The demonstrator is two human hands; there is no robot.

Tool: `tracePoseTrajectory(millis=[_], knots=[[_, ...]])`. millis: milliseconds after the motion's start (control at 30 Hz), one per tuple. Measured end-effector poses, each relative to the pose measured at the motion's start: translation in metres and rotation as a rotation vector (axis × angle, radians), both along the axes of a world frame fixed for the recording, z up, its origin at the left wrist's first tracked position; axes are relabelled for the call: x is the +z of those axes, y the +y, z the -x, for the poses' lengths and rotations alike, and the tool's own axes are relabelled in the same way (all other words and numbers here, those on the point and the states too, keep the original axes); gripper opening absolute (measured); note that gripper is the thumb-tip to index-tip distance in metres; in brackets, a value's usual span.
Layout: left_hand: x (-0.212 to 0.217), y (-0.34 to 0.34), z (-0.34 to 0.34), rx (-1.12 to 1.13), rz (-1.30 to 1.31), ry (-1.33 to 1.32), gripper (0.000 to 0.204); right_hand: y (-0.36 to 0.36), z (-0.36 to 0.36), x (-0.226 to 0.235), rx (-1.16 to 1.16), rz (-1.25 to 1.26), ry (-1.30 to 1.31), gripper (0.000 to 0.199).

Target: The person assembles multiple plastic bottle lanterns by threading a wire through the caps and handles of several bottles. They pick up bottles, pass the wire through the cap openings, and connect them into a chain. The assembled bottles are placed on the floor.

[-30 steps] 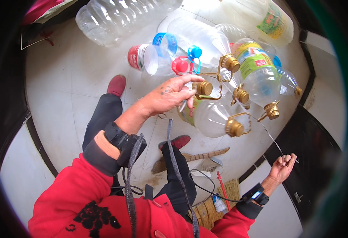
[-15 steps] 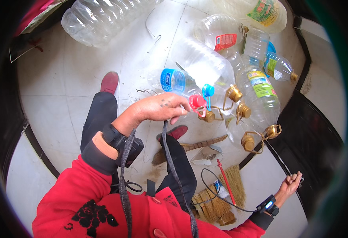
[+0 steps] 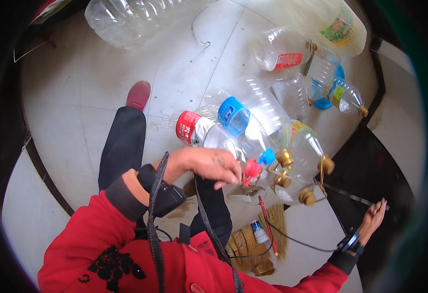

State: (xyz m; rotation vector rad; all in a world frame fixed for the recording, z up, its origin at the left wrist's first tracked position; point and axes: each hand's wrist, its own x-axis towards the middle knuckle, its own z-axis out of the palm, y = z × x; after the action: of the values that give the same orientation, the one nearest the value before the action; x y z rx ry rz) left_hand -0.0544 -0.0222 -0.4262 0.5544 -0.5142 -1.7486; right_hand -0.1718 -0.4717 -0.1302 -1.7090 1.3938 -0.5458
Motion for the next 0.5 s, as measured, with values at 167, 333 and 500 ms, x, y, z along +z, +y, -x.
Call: tracePoseTrajectory(millis=[167,333,500], knots=[[-0.012,0.038,-0.059,0.491,-0.273,0.131,0.02,-0.013,-0.149,-0.08,0.285,-0.119,-0.043,0.022],[0.004,0.054,-0.088,0.725,-0.254,0.187,0.023,0.004,-0.261,-0.021,0.447,-0.045,-0.2,0.024],[0.011,0.064,-0.099,0.904,-0.223,0.196,0.025,0.03,-0.327,0.077,0.624,0.095,-0.344,0.025]])
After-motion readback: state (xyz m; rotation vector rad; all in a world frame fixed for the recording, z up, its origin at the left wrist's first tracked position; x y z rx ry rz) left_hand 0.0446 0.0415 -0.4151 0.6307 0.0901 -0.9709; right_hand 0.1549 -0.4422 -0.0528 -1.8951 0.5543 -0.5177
